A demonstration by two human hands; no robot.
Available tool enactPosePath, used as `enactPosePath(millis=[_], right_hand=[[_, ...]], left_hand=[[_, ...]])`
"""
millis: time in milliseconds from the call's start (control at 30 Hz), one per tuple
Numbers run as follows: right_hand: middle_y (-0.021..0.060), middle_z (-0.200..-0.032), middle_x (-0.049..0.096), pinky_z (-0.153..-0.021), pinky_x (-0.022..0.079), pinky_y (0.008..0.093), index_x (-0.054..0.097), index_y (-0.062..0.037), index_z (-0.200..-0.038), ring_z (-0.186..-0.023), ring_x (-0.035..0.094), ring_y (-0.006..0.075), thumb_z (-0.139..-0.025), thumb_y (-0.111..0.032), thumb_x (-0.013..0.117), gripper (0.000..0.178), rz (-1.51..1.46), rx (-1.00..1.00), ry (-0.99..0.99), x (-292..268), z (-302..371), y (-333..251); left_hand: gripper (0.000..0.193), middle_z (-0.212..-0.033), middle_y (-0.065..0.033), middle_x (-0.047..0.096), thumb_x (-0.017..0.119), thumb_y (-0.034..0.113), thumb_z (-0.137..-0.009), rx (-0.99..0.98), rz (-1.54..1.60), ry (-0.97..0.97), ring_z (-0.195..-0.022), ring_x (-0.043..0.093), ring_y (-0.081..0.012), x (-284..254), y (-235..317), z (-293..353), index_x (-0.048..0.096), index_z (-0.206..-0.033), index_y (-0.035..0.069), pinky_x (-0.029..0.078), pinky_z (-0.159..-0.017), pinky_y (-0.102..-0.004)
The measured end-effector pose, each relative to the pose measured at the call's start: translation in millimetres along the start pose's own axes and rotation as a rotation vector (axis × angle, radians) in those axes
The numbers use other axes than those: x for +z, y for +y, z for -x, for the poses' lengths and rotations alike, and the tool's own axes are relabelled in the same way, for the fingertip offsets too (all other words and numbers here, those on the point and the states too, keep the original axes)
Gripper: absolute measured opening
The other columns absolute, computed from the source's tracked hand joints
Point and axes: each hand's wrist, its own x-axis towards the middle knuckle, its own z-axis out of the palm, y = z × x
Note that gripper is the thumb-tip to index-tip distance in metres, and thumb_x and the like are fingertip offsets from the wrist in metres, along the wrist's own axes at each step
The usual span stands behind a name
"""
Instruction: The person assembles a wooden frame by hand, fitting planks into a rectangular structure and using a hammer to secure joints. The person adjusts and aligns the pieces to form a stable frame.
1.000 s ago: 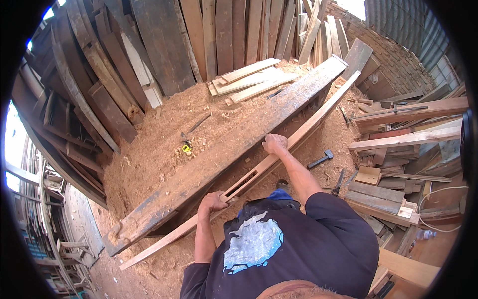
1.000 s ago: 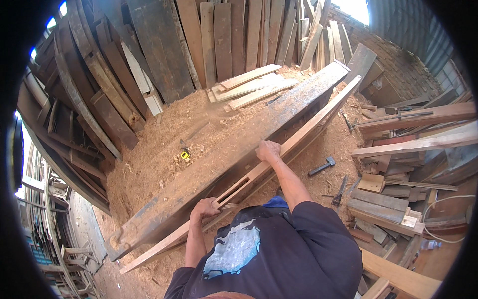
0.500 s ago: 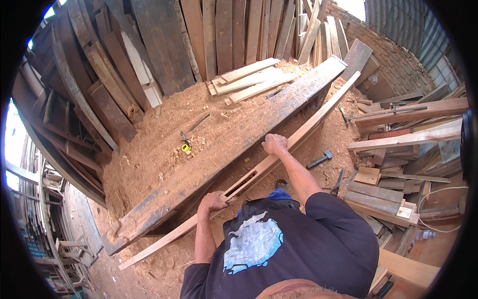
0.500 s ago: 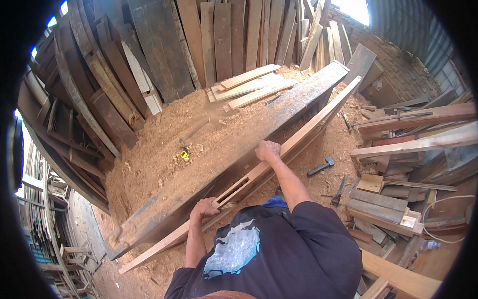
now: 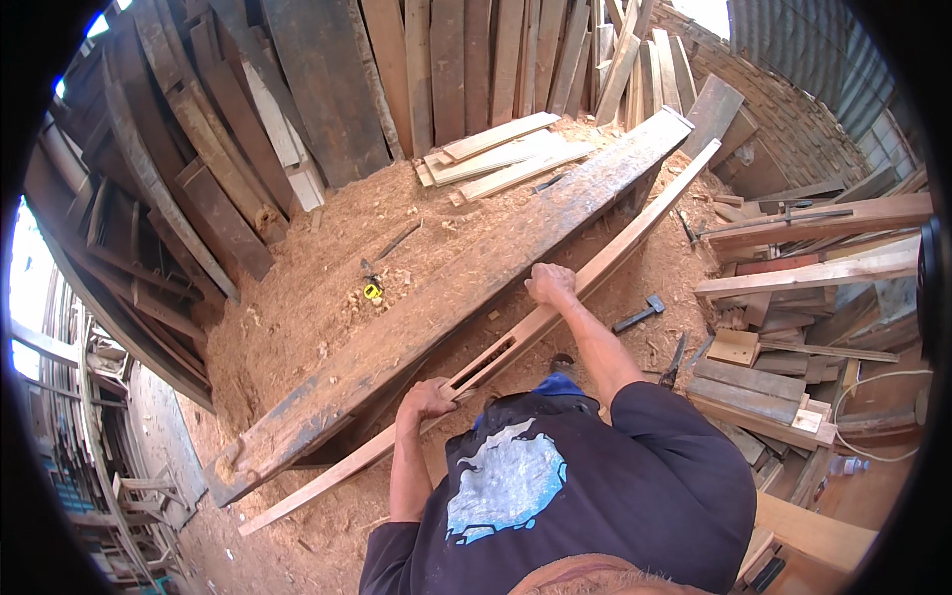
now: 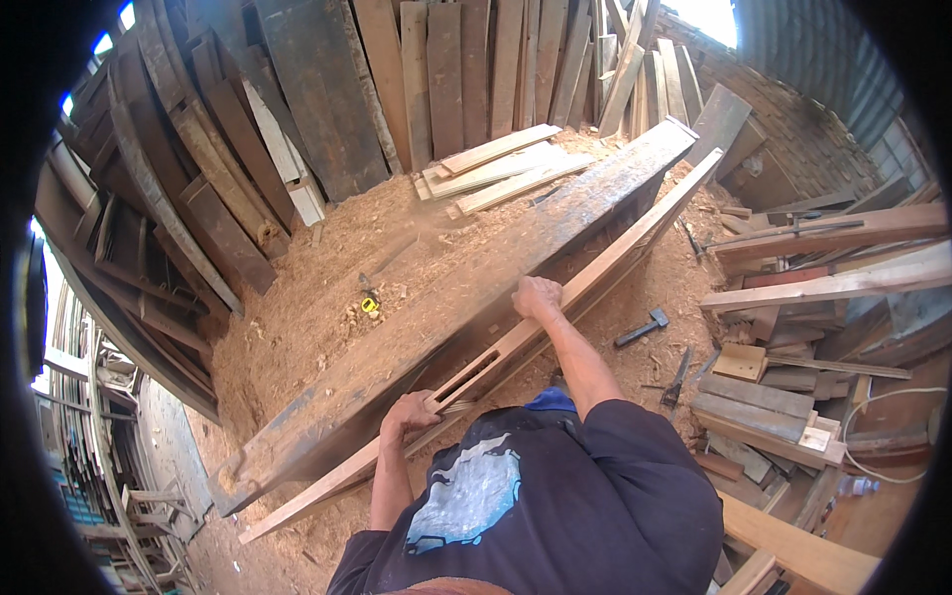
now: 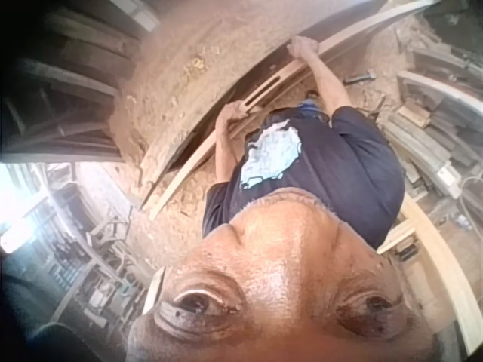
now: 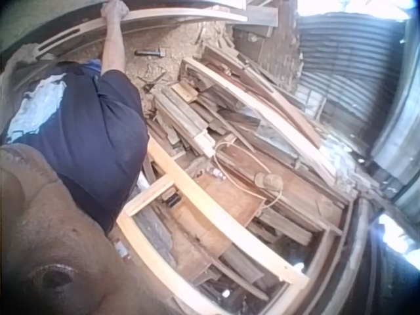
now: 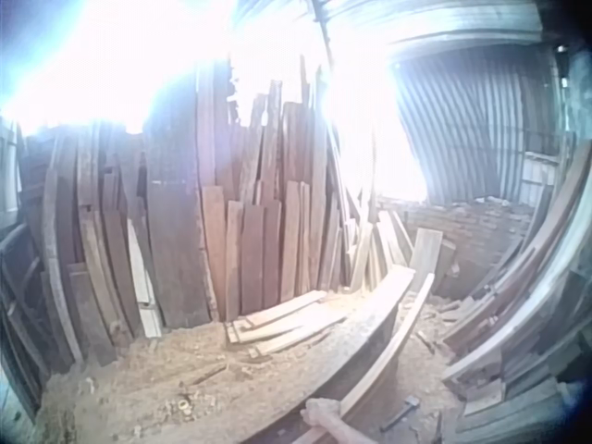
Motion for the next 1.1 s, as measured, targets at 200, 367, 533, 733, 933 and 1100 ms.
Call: enactPosePath(millis=[200, 367, 533, 733, 933, 1100], right_hand=[[0.0148, -0.112, 0.071, -0.095, 0.051, 0.0420, 0.073, -0.0093, -0.107, -0.111, 0.066, 0.0317, -0.089, -0.041, 0.063, 0.037, 0.009, 0.000, -0.006, -3.0, 3.3, -1.3], [0.0149, -0.113, 0.071, -0.095, 0.051, 0.0419, 0.073, -0.0092, -0.108, -0.111, 0.066, 0.0318, -0.090, -0.041, 0.063, 0.038, 0.022, 0.003, -0.024, -5.0, 5.9, -2.1], [0.0158, -0.114, 0.071, -0.095, 0.051, 0.0422, 0.072, -0.0093, -0.109, -0.112, 0.065, 0.0319, -0.091, -0.041, 0.062, 0.037, 0.027, 0.005, -0.033, -8.0, 9.9, -3.0], [0.0162, -0.113, 0.071, -0.095, 0.051, 0.0432, 0.072, -0.0088, -0.108, -0.111, 0.066, 0.0325, -0.090, -0.041, 0.063, 0.038, 0.017, -0.001, -0.013, -5.7, 9.7, -1.8], [0.0154, -0.111, 0.072, -0.094, 0.051, 0.0439, 0.073, -0.0090, -0.106, -0.110, 0.066, 0.0326, -0.090, -0.040, 0.063, 0.036, 0.019, -0.006, -0.009, -5.5, 8.8, -1.4], [0.0149, -0.111, 0.072, -0.094, 0.051, 0.0437, 0.074, -0.0096, -0.105, -0.110, 0.066, 0.0327, -0.090, -0.040, 0.062, 0.035, 0.017, -0.005, -0.023, -6.2, 6.7, -1.8]], left_hand=[[0.064, -0.113, -0.0141, 0.071, 0.076, 0.041, -0.064, 0.004, 0.017, 0.002, -0.107, 0.067, -0.0323, -0.4, 1.4, 1.9, 0.068, -0.123, 0.019, 0.052, -0.096, -0.0406], [0.065, -0.113, -0.0146, 0.071, 0.077, 0.042, -0.064, 0.001, 0.041, -0.009, -0.107, 0.067, -0.0323, -0.5, 2.3, 4.4, 0.068, -0.124, 0.019, 0.052, -0.096, -0.0405], [0.066, -0.113, -0.0147, 0.071, 0.079, 0.043, -0.065, -0.006, 0.056, -0.002, -0.108, 0.067, -0.0326, 4.9, -1.0, 3.5, 0.067, -0.125, 0.019, 0.052, -0.095, -0.0411], [0.067, -0.113, -0.0148, 0.071, 0.080, 0.043, -0.064, 0.010, 0.031, -0.015, -0.108, 0.067, -0.0330, 5.9, -3.0, -0.3, 0.067, -0.125, 0.019, 0.052, -0.095, -0.0416], [0.067, -0.114, -0.0151, 0.071, 0.080, 0.044, -0.064, 0.027, 0.051, -0.004, -0.108, 0.067, -0.0326, 4.2, -2.9, 0.9, 0.067, -0.125, 0.019, 0.052, -0.095, -0.0418], [0.069, -0.115, -0.0151, 0.071, 0.081, 0.044, -0.064, 0.000, 0.052, -0.023, -0.109, 0.066, -0.0327, 1.3, -0.8, 0.0, 0.066, -0.126, 0.018, 0.052, -0.096, -0.0415]])
